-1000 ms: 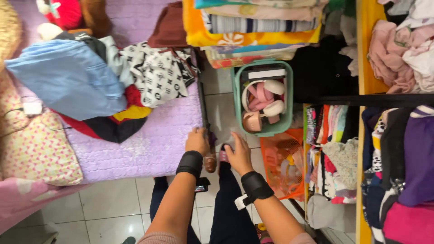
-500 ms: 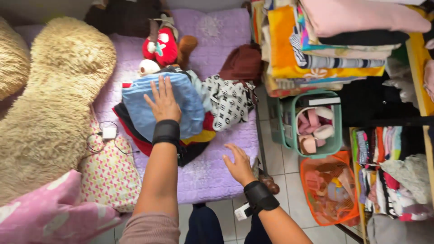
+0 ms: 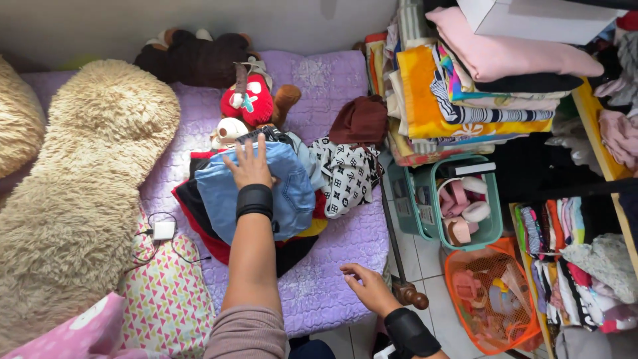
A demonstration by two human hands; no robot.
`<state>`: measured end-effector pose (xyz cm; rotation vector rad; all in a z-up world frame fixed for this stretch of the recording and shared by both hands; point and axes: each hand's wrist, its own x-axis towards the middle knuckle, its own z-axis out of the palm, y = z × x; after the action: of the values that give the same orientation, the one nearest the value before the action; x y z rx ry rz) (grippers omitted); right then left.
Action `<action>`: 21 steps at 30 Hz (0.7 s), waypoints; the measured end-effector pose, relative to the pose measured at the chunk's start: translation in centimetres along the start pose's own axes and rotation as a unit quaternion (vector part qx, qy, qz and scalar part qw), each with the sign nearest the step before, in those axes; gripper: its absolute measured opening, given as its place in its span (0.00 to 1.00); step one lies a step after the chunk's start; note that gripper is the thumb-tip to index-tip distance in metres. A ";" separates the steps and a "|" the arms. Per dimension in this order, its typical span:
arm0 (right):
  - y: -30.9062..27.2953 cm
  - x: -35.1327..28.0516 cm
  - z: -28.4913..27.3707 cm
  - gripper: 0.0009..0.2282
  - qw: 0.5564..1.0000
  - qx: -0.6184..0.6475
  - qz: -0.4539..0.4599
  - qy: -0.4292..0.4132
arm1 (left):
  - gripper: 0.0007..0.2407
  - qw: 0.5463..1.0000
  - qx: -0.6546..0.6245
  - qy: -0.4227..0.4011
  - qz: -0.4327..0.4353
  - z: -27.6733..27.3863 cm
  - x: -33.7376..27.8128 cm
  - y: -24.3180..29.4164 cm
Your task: Organizing and folding various items of clothing and accessories on a bed and placing them on shelves.
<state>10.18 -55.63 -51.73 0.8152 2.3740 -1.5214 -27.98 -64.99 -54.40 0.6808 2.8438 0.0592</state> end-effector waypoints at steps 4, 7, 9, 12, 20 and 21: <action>1.9 -0.1 0.6 0.13 0.999 -0.007 0.037 0.021 | 0.59 0.992 0.012 0.127 0.017 0.1 1.2 -1.3; 1.5 -0.1 1.7 0.12 0.999 -0.001 0.042 0.011 | 0.58 0.998 -0.026 0.040 -0.035 1.6 -0.7 -2.8; 1.0 1.0 2.6 0.12 0.999 -0.003 0.035 0.010 | 0.57 0.996 -0.018 0.049 -0.067 1.6 -2.3 -3.6; 0.7 2.5 4.0 0.13 1.000 0.026 0.016 0.001 | 0.51 0.994 -0.024 0.038 -0.100 1.5 -5.5 -4.5; -1.4 7.1 7.3 0.14 0.998 0.004 0.035 -0.055 | 0.44 0.970 -0.165 0.093 -0.155 4.9 -8.1 -8.9; -1.7 7.6 7.4 0.14 0.998 0.003 0.039 -0.059 | 0.44 0.969 -0.166 0.089 -0.158 4.1 -8.2 -9.0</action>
<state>2.08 -60.18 -57.17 0.7858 2.2289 -1.5037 -23.99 -76.78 -57.60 0.1574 2.9659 0.5547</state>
